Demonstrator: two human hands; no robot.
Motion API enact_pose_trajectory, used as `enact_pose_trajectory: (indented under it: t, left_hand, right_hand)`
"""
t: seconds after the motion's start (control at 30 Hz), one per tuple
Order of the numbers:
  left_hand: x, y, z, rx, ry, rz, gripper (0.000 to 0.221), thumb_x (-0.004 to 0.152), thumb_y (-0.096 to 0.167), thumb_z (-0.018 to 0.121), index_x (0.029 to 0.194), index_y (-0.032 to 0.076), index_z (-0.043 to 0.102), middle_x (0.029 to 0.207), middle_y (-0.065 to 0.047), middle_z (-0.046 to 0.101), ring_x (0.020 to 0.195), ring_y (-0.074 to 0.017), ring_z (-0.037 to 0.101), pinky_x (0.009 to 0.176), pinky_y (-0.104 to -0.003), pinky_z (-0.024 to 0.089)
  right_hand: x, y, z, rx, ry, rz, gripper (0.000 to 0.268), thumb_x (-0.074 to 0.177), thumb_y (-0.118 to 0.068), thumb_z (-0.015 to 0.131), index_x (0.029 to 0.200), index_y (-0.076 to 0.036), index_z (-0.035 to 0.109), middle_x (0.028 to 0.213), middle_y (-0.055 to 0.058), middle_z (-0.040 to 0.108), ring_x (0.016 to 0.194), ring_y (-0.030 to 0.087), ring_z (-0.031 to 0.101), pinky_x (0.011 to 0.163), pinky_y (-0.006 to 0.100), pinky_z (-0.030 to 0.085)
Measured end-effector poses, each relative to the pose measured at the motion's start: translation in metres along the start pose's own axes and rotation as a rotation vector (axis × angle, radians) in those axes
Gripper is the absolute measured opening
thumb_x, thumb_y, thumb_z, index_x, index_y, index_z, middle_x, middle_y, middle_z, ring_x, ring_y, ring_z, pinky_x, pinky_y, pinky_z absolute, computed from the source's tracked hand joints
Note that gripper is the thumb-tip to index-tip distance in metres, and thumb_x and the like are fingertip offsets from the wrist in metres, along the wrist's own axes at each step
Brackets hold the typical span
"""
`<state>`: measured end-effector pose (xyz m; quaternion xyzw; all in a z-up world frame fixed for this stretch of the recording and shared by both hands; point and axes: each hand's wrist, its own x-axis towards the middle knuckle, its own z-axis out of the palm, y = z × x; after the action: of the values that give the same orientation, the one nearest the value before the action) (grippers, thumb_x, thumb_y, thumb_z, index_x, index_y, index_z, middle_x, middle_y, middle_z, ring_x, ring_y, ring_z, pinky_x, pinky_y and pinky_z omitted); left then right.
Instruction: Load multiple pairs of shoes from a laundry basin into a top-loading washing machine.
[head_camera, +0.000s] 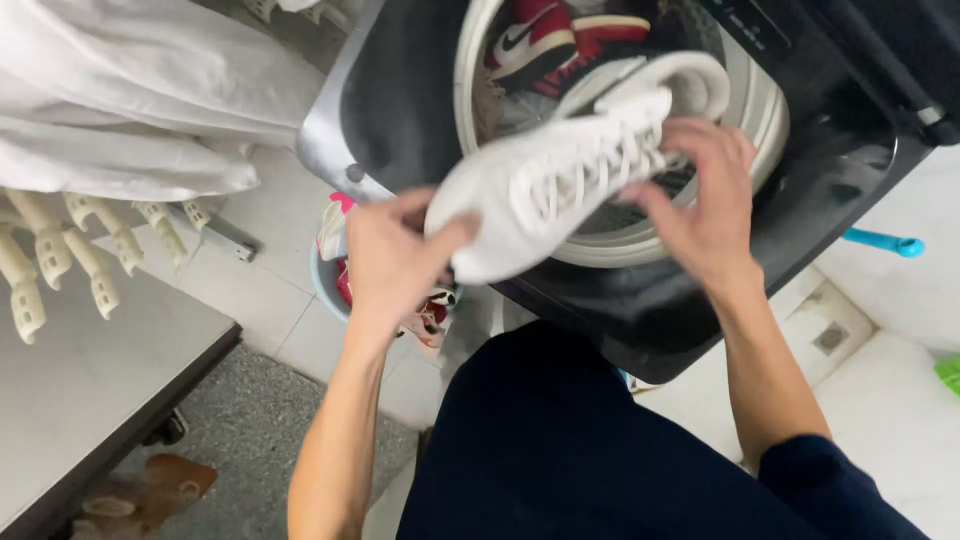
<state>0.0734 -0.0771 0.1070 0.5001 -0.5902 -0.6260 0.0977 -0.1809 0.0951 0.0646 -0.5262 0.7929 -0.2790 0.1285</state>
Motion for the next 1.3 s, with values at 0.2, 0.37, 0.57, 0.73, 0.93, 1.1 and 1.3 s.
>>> enact_pose_trajectory:
  t: [0.2, 0.37, 0.57, 0.73, 0.93, 1.1, 1.3]
  left_hand:
    - [0.128, 0.010, 0.068, 0.087, -0.034, -0.097, 0.047, 0.093, 0.040, 0.063, 0.098, -0.005, 0.078, 0.069, -0.010, 0.075, 0.056, -0.0153, 0.076, 0.053, -0.026, 0.060]
    - [0.121, -0.015, 0.081, 0.229, 0.240, 0.099, 0.041, 0.103, 0.036, 0.055, 0.119, 0.001, 0.072, 0.085, -0.013, 0.076, 0.067, -0.0215, 0.075, 0.066, -0.033, 0.059]
    - [0.073, -0.068, 0.078, 0.621, 0.415, 0.469, 0.024, 0.103, 0.007, 0.061, 0.125, -0.002, 0.067, 0.126, -0.020, 0.069, 0.115, -0.0364, 0.067, 0.099, -0.043, 0.054]
    - [0.069, -0.078, 0.082, 0.582, 0.506, 0.451, 0.016, 0.097, -0.003, 0.066, 0.113, -0.002, 0.068, 0.122, -0.017, 0.070, 0.110, -0.0323, 0.069, 0.096, -0.040, 0.057]
    - [0.071, -0.080, 0.080, 0.528, 0.505, 0.457, 0.013, 0.095, -0.003, 0.066, 0.108, -0.002, 0.069, 0.117, -0.016, 0.071, 0.103, -0.0303, 0.071, 0.090, -0.038, 0.059]
    - [0.045, -0.102, 0.057, 0.185, 0.637, 0.561, 0.011, 0.100, 0.002, 0.058, 0.106, -0.003, 0.065, 0.110, -0.016, 0.069, 0.098, -0.0272, 0.070, 0.088, -0.036, 0.058]
    - [-0.001, -0.250, -0.010, 0.043, 1.015, 0.254, 0.021, 0.109, 0.013, 0.047, 0.116, -0.003, 0.060, 0.112, -0.015, 0.062, 0.095, -0.0204, 0.062, 0.083, -0.031, 0.053]
  right_hand:
    - [0.029, 0.166, 0.106, 0.608, -0.206, 0.431, 0.033, 0.103, -0.011, 0.070, 0.132, -0.002, 0.059, 0.119, 0.007, 0.073, 0.104, 0.014, 0.068, 0.084, 0.026, 0.054]
    - [0.013, 0.234, 0.229, 0.958, -0.323, 0.964, 0.049, 0.097, -0.021, 0.067, 0.142, -0.011, 0.050, 0.123, 0.001, 0.070, 0.104, 0.013, 0.069, 0.074, 0.034, 0.062]
    - [-0.062, 0.322, 0.434, 0.784, -0.384, 0.835, 0.072, 0.106, -0.026, 0.082, 0.159, -0.002, 0.039, 0.150, 0.017, 0.054, 0.131, 0.026, 0.056, 0.095, 0.032, 0.050]
    - [-0.019, 0.256, 0.436, 0.637, -0.676, 1.124, 0.071, 0.094, -0.025, 0.064, 0.155, -0.009, 0.032, 0.142, 0.015, 0.054, 0.118, 0.033, 0.064, 0.080, 0.051, 0.060]
    - [-0.057, 0.334, 0.501, 0.422, -0.496, 0.862, 0.055, 0.097, -0.032, 0.079, 0.143, -0.009, 0.058, 0.124, 0.016, 0.071, 0.106, 0.025, 0.067, 0.076, 0.034, 0.053]
    - [0.005, 0.290, 0.370, 0.355, -0.513, 0.868, 0.054, 0.091, -0.033, 0.076, 0.135, -0.008, 0.059, 0.121, 0.010, 0.069, 0.100, 0.024, 0.067, 0.081, 0.037, 0.052]
    - [0.038, 0.233, 0.271, 0.223, -0.563, 0.546, 0.040, 0.100, -0.027, 0.071, 0.133, -0.006, 0.062, 0.115, 0.011, 0.069, 0.102, 0.020, 0.065, 0.090, 0.033, 0.052]
